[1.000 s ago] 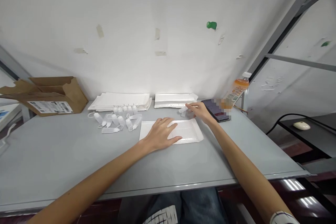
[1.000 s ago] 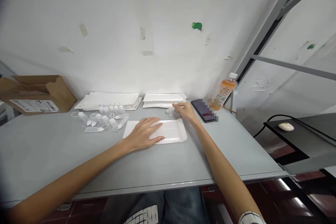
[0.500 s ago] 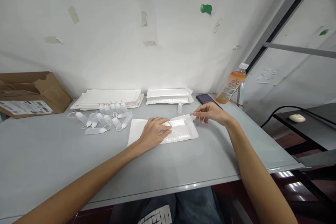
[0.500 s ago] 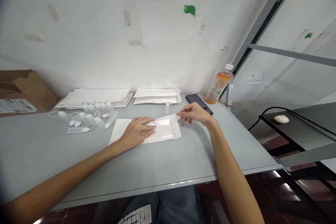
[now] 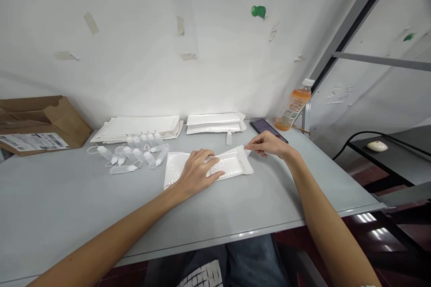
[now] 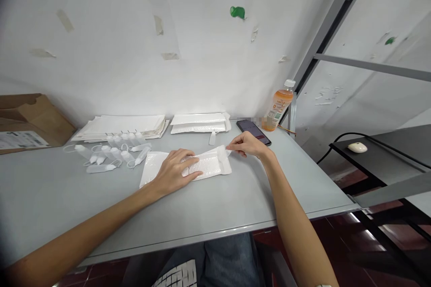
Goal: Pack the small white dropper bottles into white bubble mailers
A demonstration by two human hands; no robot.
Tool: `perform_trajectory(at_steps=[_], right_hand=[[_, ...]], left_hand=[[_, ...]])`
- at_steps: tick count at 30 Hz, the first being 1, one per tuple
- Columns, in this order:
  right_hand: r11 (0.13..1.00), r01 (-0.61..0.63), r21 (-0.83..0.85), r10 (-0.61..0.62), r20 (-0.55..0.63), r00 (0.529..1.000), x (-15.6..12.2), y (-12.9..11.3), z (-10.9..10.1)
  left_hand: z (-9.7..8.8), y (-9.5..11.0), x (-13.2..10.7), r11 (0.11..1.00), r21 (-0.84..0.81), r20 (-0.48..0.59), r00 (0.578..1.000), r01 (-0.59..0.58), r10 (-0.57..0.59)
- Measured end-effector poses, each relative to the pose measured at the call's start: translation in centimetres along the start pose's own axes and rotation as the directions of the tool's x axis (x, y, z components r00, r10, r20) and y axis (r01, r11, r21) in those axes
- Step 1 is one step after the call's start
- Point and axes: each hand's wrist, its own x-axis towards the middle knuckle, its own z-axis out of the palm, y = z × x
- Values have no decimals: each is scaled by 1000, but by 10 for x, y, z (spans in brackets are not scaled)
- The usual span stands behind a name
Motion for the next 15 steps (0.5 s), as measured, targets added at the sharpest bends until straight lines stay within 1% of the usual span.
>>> perform_trajectory(at_steps=[3, 6, 9, 11, 13, 15], right_hand=[[999, -10, 45, 10, -13, 1000, 2, 1, 2], [996, -23, 84, 24, -12, 1000, 1, -1, 5], [992, -31, 124, 27, 32, 999, -2, -6, 9], [990, -21, 140, 10, 78, 997, -4, -9, 11], [991, -8, 132, -7, 114, 993, -5, -12, 13], [996, -6, 94, -4, 115, 993, -4, -13, 15]], left_hand=[[-1, 1, 0, 999, -23, 20, 999, 25, -25], [-2, -1, 0, 996, -50, 3, 997, 74, -74], [-2, -3, -1, 991, -71, -37, 993, 111, -114], [-2, -4, -1, 989, -80, -45, 991, 122, -126], [-1, -5, -2, 988, -81, -30, 991, 128, -131], [-1, -5, -2, 988, -77, 0, 991, 135, -135]])
